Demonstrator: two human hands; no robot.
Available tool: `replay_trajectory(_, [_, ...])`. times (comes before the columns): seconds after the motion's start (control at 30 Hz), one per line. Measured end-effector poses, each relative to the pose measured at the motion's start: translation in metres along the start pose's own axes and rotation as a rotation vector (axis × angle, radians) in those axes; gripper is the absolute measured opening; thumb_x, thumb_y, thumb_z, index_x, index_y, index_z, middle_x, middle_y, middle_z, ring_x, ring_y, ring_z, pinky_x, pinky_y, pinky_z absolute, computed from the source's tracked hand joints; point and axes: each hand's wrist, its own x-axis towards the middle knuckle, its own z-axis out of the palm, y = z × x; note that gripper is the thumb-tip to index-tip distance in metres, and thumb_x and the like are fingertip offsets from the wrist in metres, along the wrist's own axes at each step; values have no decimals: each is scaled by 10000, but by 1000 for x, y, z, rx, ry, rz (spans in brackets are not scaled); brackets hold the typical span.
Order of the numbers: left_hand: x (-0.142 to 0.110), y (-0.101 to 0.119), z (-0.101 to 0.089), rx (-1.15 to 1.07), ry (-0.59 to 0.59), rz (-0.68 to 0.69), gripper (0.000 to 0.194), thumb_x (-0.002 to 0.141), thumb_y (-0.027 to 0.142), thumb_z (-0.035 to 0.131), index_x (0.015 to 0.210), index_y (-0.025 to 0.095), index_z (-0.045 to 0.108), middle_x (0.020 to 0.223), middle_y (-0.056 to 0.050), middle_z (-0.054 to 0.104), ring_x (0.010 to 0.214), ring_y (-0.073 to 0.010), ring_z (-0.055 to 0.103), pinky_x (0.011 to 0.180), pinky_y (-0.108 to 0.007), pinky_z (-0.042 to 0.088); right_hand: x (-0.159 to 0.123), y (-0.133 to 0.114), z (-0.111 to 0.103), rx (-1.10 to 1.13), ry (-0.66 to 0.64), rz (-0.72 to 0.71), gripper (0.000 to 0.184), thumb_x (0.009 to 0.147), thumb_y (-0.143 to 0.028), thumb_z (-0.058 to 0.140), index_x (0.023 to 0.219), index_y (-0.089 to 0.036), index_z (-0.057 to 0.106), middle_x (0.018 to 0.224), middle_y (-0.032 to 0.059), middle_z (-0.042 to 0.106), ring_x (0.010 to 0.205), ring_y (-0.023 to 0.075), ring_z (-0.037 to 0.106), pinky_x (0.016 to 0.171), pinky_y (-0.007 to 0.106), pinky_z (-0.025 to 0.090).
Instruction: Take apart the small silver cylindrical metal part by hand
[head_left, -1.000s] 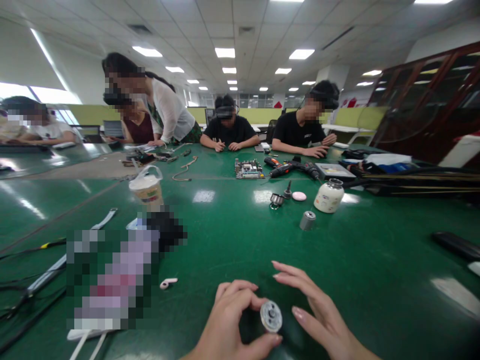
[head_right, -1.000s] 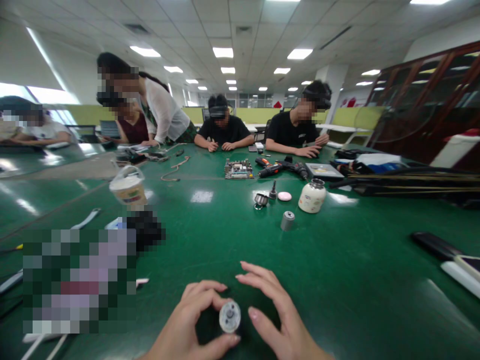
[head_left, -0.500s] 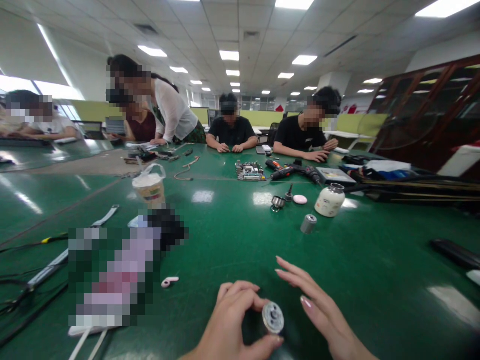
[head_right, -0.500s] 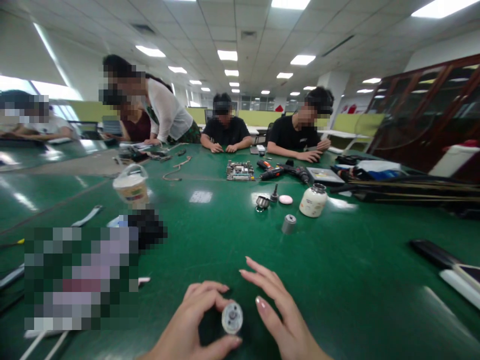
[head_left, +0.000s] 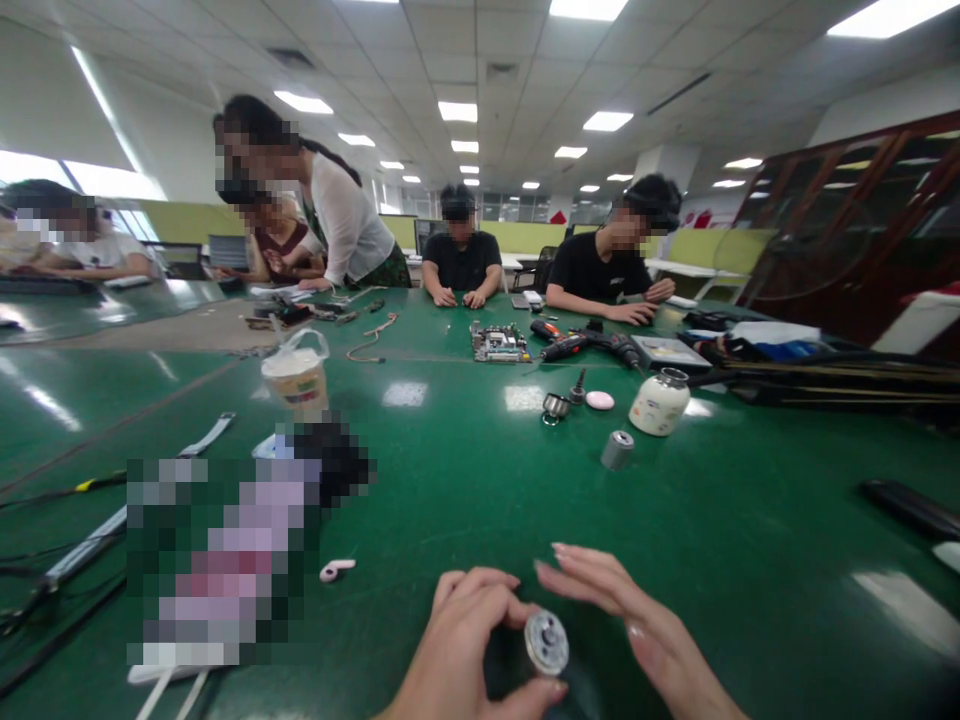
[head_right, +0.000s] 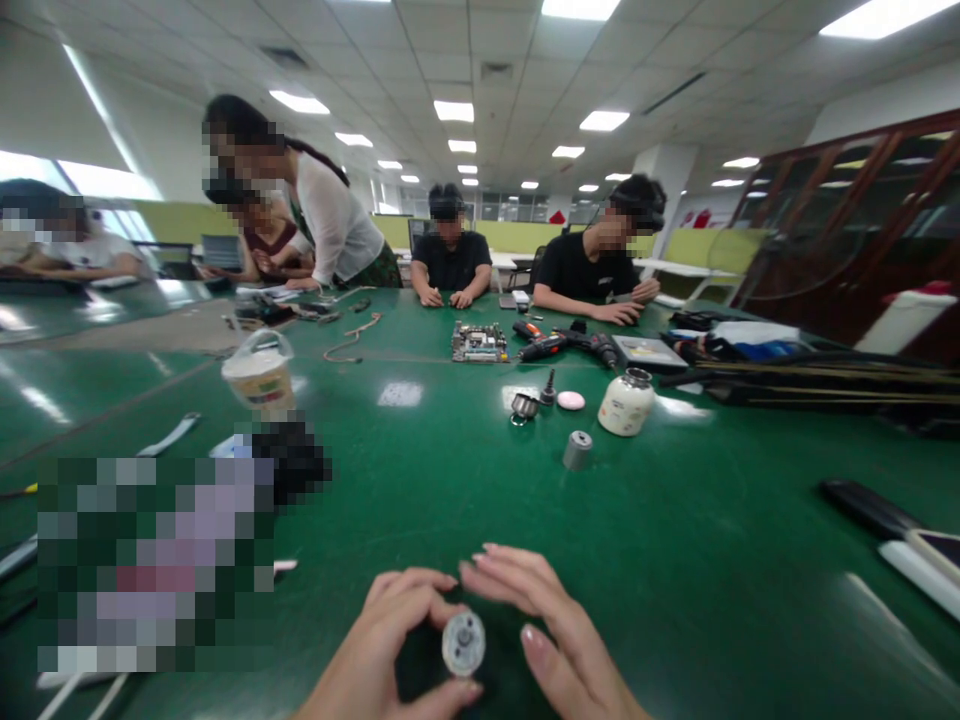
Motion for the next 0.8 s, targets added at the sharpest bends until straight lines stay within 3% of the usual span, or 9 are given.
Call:
replay_trajectory(0.13, [0, -3, 1, 18, -12, 16, 325, 630, 278, 848, 852, 188, 629, 948, -45, 719, 1040, -300, 608, 867, -414, 453, 1, -1, -4, 59, 325, -51, 367, 984, -417, 440, 725, -271, 655, 705, -15, 710, 787, 203, 675, 1066, 415, 314])
replay_trajectory(0.2, [0, -4, 2, 16, -17, 12, 323, 633, 289, 847, 850, 191, 628, 954, -41, 717, 1045, -295, 605, 872, -410, 454, 1, 1, -6, 102, 433, -13, 360, 978, -400, 457, 680, -252, 596, 636, -33, 667, 669, 177, 650, 1051, 403, 330])
replay_trajectory(0.27, [-1, -5, 2, 12, -16, 8, 315, 646, 290, 837, 862, 198, 627, 962, -33, 712, 1055, -283, 600, 881, -400, 452, 1, 0, -5, 111, 388, -2, 305, 981, -411, 444, 791, -267, 635, 706, -16, 695, 740, 193, 671, 1021, 401, 379])
replay_trajectory(0.37, [-2, -6, 2, 16, -16, 8, 308, 657, 284, 824, 873, 203, 621, 976, -30, 708, 1068, -274, 594, 896, -392, 448, 1, -7, 0, 36, 145, 6, 314, 980, -455, 436, 1160, -294, 637, 1109, 66, 715, 1120, 251, 618, 974, 398, 454])
replay_trajectory(0.43, [-2, -7, 2, 25, -17, 12, 306, 662, 289, 819, 877, 203, 620, 981, -35, 707, 1068, -277, 595, 893, -392, 451, 2, -12, 2, -30, 28, -13, 383, 973, -476, 450, 1296, -305, 564, 1230, 76, 676, 1208, 264, 570, 1020, 431, 424])
replay_trajectory(0.53, [-2, -7, 1, 35, -15, 14, 300, 669, 294, 814, 881, 206, 621, 971, -35, 709, 1058, -276, 605, 880, -387, 457, 2, -10, 1, -35, 116, -65, 282, 992, -444, 415, 1091, -325, 651, 902, 8, 767, 938, 228, 688, 1098, 481, 300])
replay_trajectory(0.63, [-2, -6, 2, 38, -12, 21, 303, 662, 299, 820, 867, 207, 618, 954, -28, 712, 1050, -269, 612, 882, -382, 456, 1, -4, -2, 18, 303, -31, 274, 1001, -357, 398, 870, -298, 631, 585, -61, 672, 659, 174, 669, 1093, 475, 276])
replay_trajectory(0.73, [-1, -7, 3, 45, 1, 26, 298, 662, 322, 820, 855, 207, 624, 947, -27, 714, 1046, -268, 615, 873, -373, 464, 3, -5, 0, -82, 278, 28, 96, 924, -277, 545, 951, -288, 637, 778, -21, 725, 819, 195, 681, 1018, 444, 378])
replay_trajectory(0.8, [-1, -9, 3, 53, 3, 31, 270, 679, 322, 806, 853, 211, 632, 949, -28, 717, 1042, -268, 619, 864, -368, 470, 6, -10, 6, -184, 189, 45, 207, 830, -219, 647, 1026, -281, 665, 989, 36, 725, 1005, 239, 646, 941, 421, 452])
